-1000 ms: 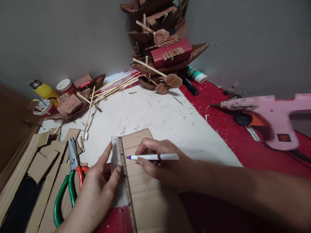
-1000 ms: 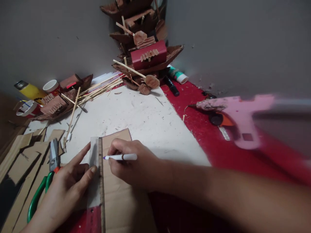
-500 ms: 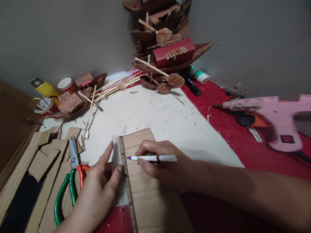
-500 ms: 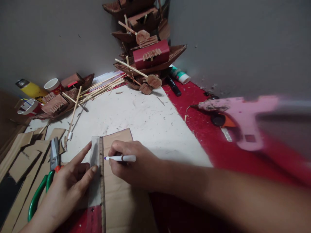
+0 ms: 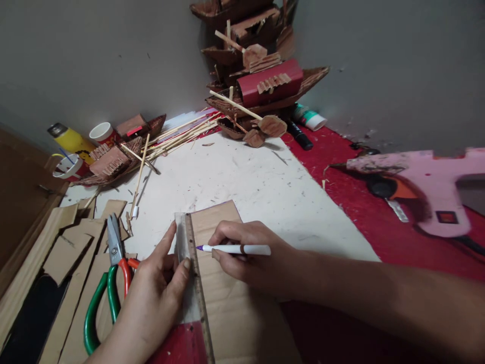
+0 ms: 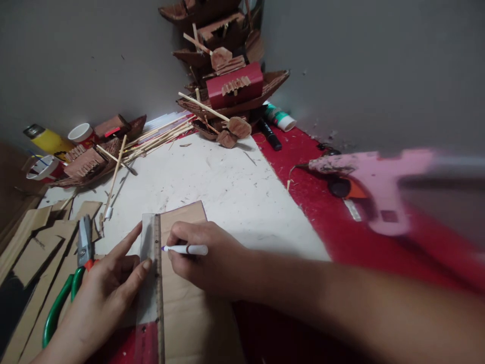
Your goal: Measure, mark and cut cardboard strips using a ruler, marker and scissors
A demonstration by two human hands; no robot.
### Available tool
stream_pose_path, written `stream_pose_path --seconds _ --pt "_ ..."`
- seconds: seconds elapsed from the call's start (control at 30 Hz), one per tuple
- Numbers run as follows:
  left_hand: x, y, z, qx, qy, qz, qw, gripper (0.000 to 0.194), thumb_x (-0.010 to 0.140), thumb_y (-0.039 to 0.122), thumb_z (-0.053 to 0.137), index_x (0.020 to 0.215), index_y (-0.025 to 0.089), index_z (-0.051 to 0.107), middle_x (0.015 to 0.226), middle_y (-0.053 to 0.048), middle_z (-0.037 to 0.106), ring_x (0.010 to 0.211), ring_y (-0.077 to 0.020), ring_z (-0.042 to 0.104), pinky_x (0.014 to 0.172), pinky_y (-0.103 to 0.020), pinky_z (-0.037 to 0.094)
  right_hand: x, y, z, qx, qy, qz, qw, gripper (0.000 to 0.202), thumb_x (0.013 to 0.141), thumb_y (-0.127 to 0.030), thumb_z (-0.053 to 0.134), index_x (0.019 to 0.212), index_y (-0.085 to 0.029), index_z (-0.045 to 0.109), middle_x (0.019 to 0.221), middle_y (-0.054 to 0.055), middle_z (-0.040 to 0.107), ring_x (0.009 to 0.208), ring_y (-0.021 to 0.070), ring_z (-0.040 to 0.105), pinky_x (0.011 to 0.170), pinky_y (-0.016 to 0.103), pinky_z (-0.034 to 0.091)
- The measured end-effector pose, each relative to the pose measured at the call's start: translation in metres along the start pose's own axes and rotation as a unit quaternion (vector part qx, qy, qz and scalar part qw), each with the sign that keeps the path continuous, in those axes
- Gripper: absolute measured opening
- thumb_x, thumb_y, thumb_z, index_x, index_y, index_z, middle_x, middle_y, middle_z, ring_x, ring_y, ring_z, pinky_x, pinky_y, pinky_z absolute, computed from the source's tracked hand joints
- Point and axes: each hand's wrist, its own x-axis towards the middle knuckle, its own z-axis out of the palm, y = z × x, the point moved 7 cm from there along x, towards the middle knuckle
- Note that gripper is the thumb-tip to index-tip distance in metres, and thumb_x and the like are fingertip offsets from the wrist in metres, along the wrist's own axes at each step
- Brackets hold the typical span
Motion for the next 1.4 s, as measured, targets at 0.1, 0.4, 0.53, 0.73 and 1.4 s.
stream_pose_path --seconds 0.1,0.4,0.53,0.73,1.4 --pt "0.000 0.000 0.000 -0.008 -0.001 -0.002 1.000 0.075 0.086 0.047 0.055 0.149 0.016 0.028 0.058 0.008 0.043 0.052 -0.0109 0.034 0.045 -0.021 0.028 -0.001 -0.001 0.001 0.003 0.003 -0.010 1.000 0.009 0.075 -0.009 0.052 0.075 -0.017 0.055 0.059 -0.005 0.052 0.051 0.0070 0.044 0.051 0.019 0.033" --pt "0.000 0.001 0.001 -0.013 0.001 -0.007 1.000 0.074 0.085 0.045 0.056 0.149 0.017 0.030 0.058 0.008 0.043 0.051 -0.0107 0.034 0.045 -0.021 0.026 -0.003 0.000 0.001 0.004 0.017 -0.008 1.000 0.009 0.074 -0.009 0.051 0.076 -0.018 0.054 0.058 -0.006 0.050 0.050 0.0075 0.042 0.051 0.020 0.033" --pt "0.000 0.001 0.000 -0.019 0.008 -0.007 1.000 0.073 0.085 0.044 0.057 0.148 0.017 0.032 0.057 0.008 0.043 0.050 -0.0106 0.034 0.044 -0.021 0.025 -0.002 -0.001 0.001 0.003 0.016 -0.014 1.000 0.008 0.076 -0.010 0.051 0.076 -0.018 0.054 0.059 -0.005 0.052 0.051 0.0078 0.043 0.052 0.020 0.034" --pt "-0.001 0.002 0.001 -0.021 0.006 -0.005 1.000 0.074 0.085 0.045 0.057 0.149 0.017 0.031 0.058 0.007 0.045 0.052 -0.0112 0.036 0.046 -0.022 0.028 -0.003 0.000 0.000 0.007 0.024 -0.012 1.000 0.010 0.073 -0.009 0.051 0.075 -0.019 0.053 0.058 -0.005 0.051 0.051 0.0080 0.042 0.051 0.021 0.034" --pt "-0.023 0.032 0.009 -0.139 0.023 0.014 0.990 0.081 0.078 0.044 0.071 0.147 0.021 0.035 0.055 0.009 0.041 0.047 -0.0073 0.034 0.045 -0.018 0.027 -0.030 -0.014 -0.061 0.270 0.192 0.128 0.935 0.013 0.075 -0.016 0.058 0.087 -0.016 0.063 0.067 0.001 0.066 0.047 0.0088 0.055 0.038 0.017 0.042"
